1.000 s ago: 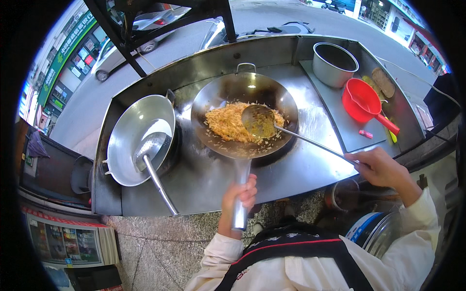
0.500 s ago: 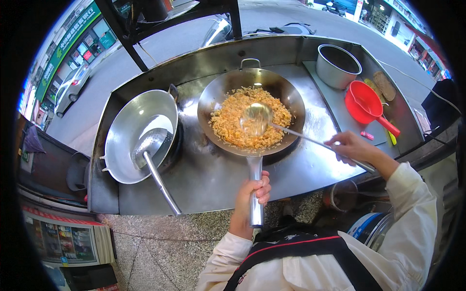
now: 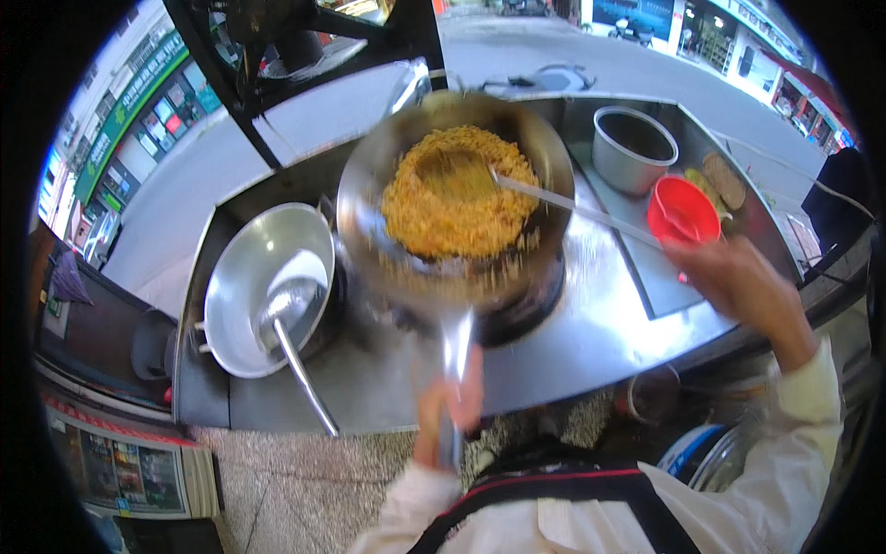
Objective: The person stir-fries rice in a wok using a ladle, then adds seasonings and chopped green onions from nearby containers. The person continues to stir-fry the rice over heat, occasionally lifting and tossing the contents of the wok.
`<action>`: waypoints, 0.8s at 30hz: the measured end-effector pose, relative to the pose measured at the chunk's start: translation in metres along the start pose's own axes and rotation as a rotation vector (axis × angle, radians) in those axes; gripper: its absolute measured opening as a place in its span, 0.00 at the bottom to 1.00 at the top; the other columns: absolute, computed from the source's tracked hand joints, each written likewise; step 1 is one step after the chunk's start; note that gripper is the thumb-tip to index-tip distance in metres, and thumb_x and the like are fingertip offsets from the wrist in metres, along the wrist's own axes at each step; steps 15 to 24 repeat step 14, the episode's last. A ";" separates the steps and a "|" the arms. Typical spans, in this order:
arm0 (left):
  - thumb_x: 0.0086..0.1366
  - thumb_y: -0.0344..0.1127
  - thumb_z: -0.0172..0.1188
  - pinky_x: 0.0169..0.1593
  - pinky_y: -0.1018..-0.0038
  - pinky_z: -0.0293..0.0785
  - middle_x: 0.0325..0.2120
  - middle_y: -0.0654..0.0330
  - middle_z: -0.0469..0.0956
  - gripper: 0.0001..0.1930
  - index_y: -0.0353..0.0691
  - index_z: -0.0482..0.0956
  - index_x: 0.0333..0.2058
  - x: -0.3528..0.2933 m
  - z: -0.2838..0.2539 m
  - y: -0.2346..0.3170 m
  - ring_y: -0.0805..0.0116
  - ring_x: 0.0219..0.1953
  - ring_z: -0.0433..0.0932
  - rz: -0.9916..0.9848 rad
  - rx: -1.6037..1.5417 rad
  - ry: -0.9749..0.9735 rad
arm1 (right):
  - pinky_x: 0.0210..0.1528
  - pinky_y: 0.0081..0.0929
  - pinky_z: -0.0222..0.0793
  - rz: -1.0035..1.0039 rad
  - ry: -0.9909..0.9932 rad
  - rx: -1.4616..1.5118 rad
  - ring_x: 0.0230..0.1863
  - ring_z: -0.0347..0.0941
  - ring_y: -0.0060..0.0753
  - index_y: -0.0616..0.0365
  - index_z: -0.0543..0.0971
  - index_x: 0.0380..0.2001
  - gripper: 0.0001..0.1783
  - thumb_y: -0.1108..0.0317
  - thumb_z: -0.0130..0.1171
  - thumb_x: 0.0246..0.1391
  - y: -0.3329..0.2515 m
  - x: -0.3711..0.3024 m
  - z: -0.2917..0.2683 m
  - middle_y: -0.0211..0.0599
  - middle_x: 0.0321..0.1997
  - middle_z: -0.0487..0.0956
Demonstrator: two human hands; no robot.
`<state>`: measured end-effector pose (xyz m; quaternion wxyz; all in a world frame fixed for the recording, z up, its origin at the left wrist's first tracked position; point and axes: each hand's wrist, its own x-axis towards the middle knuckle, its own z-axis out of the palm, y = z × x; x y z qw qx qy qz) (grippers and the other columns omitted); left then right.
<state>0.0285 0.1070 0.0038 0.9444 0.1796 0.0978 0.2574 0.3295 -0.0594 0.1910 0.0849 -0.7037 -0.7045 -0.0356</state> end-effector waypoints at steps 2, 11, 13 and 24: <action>0.55 0.27 0.51 0.15 0.83 0.62 0.19 0.64 0.63 0.21 0.27 0.63 0.48 -0.019 -0.006 -0.009 0.79 0.16 0.63 -0.109 0.065 -0.120 | 0.28 0.36 0.66 0.034 -0.042 -0.008 0.25 0.71 0.46 0.59 0.73 0.46 0.19 0.76 0.54 0.47 -0.020 -0.011 -0.008 0.45 0.23 0.73; 0.56 0.25 0.48 0.17 0.81 0.67 0.25 0.59 0.62 0.20 0.21 0.60 0.47 -0.003 -0.034 -0.001 0.78 0.18 0.64 -0.132 -0.171 -0.014 | 0.26 0.32 0.66 0.271 -0.285 0.412 0.20 0.71 0.39 0.64 0.75 0.43 0.17 0.75 0.54 0.48 -0.013 -0.029 0.043 0.42 0.20 0.76; 0.56 0.25 0.49 0.17 0.81 0.67 0.26 0.59 0.62 0.21 0.21 0.60 0.47 -0.003 -0.038 -0.002 0.78 0.19 0.64 -0.151 -0.201 -0.001 | 0.26 0.29 0.68 0.540 -0.373 0.656 0.19 0.73 0.34 0.63 0.75 0.44 0.16 0.74 0.55 0.49 -0.012 -0.016 0.065 0.40 0.22 0.78; 0.56 0.26 0.49 0.18 0.80 0.68 0.27 0.59 0.63 0.21 0.21 0.60 0.48 -0.001 -0.039 -0.005 0.77 0.20 0.65 -0.158 -0.244 -0.035 | 0.26 0.27 0.71 0.773 -0.437 0.803 0.20 0.74 0.35 0.58 0.75 0.48 0.18 0.70 0.55 0.52 -0.012 -0.004 0.080 0.34 0.22 0.80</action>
